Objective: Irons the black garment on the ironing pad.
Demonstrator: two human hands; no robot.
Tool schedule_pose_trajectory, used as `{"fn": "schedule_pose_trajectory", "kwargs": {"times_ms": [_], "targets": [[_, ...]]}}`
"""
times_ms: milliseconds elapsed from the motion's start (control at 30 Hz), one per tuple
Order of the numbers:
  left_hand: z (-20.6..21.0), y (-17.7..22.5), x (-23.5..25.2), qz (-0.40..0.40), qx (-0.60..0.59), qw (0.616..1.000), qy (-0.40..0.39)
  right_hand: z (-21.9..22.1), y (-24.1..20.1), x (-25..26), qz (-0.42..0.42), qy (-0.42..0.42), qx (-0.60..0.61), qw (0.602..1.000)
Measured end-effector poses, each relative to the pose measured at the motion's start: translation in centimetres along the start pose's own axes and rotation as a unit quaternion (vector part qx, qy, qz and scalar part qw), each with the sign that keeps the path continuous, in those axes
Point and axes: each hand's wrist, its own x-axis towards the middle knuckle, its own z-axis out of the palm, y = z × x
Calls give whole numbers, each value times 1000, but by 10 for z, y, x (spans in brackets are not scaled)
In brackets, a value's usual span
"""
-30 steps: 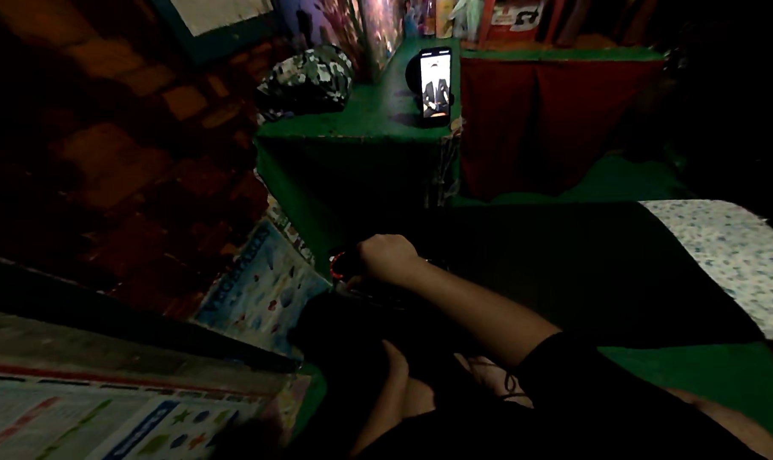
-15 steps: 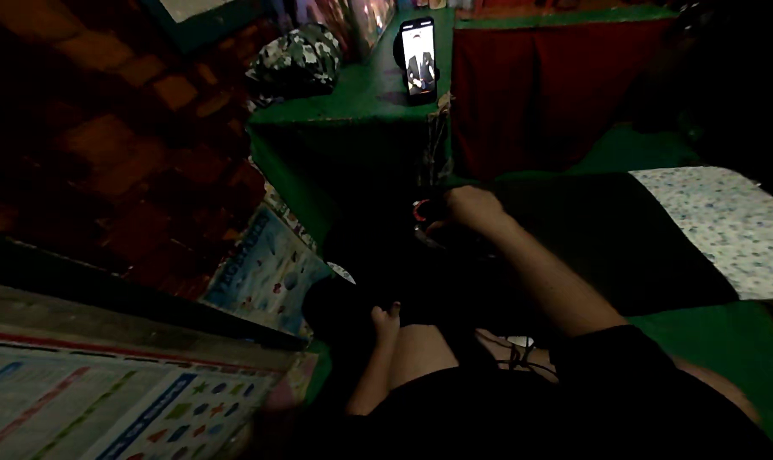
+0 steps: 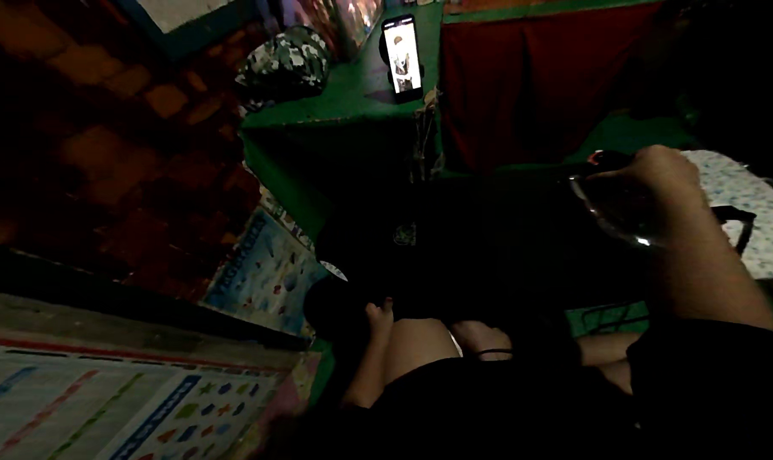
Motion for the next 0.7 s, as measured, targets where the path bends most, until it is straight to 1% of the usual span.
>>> {"fn": "schedule_pose_trajectory", "kwargs": {"times_ms": [67, 133, 200, 267, 300, 367, 467, 600, 633, 700], "targets": [[6, -9, 3, 15, -21, 1000, 10, -5, 13, 1, 20, 9, 9, 1000], [9, -14, 5, 4, -14, 1000, 11, -7, 23, 7, 14, -2, 5, 1000], [8, -8, 2, -17, 15, 1000, 9, -7, 31, 13, -18, -28, -11, 999], [7, 0, -1, -30, 14, 999, 2, -7, 34, 13, -60, -57, -9, 997], [9, 0, -1, -37, 6, 999, 1, -6, 34, 11, -81, -69, -3, 994], [17, -13, 3, -31, -15, 999, 15, -4, 33, 4, -125, -92, 9, 988], [16, -10, 0, -48, -27, 998, 3, -1, 21, -15, -175, -125, 25, 976], [20, -17, 2, -60, -52, 997, -1, 10, -3, -35, -245, -141, -4, 959], [20, -16, 1, -66, -50, 997, -3, 14, -10, -40, -260, -147, -10, 954], [16, -9, 1, -95, -5, 995, -11, 19, -29, -54, -278, -160, -24, 947]]}}
